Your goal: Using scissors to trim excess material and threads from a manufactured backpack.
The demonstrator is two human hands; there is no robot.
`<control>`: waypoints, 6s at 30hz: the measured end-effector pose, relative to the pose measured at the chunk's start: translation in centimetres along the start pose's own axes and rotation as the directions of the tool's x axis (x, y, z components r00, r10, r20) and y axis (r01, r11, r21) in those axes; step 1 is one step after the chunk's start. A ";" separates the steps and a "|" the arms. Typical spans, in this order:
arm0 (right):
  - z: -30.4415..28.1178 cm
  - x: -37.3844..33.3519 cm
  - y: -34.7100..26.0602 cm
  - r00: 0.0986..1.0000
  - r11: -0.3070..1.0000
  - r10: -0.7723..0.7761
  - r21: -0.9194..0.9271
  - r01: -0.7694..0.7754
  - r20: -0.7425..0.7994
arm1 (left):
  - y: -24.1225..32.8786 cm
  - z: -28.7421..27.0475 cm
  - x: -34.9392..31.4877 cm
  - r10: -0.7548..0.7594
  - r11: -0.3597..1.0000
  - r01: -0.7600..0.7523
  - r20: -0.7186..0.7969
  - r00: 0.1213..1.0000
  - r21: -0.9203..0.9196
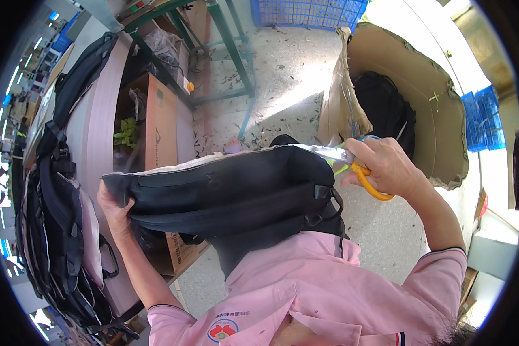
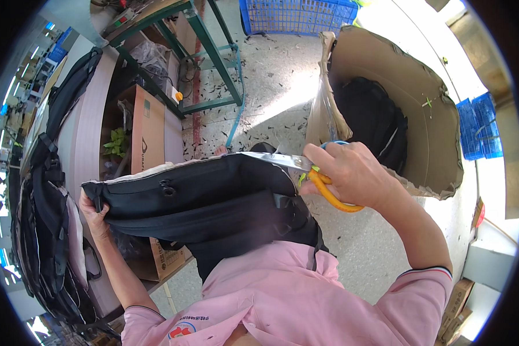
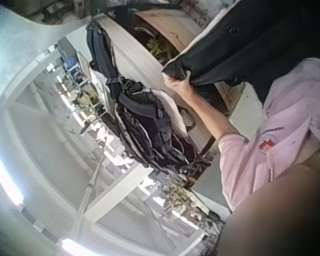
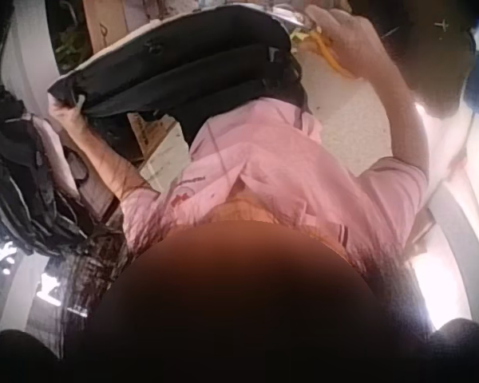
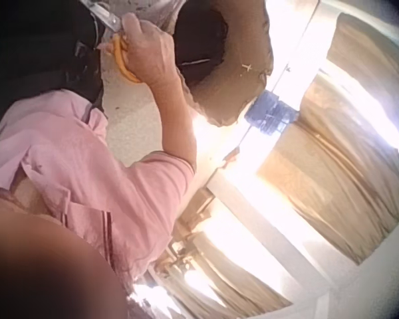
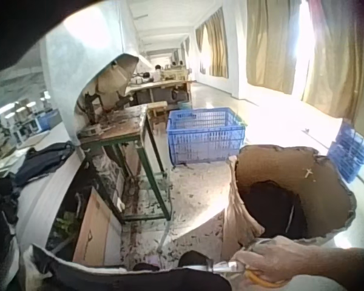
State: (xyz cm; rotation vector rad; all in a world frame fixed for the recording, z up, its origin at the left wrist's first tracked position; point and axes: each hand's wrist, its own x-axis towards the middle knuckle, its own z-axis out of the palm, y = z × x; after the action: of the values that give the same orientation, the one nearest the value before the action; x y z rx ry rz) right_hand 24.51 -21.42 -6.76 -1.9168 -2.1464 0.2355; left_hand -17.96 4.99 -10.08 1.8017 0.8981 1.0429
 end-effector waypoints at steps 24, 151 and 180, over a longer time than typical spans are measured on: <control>-4.4 7.5 -3.8 0.952 0.980 -0.199 0.053 0.192 0.232 | 1.2 0.1 -2.6 0.093 0.985 -0.096 -0.029 0.995 -0.141; -1.0 12.0 -10.3 0.899 0.917 -0.396 0.127 0.378 0.184 | 1.0 2.1 -5.6 0.041 0.998 -0.047 -0.159 0.986 -0.038; 1.1 13.9 -12.3 0.900 0.899 -0.436 0.062 0.435 0.016 | 1.1 3.3 -6.1 0.002 0.997 -0.012 -0.148 0.989 -0.072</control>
State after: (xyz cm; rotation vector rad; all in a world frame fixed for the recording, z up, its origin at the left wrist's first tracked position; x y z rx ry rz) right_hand 11.06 -9.09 -3.19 -1.3562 -2.4859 0.2328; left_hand -17.20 -1.76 -11.86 1.6859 0.9306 1.2107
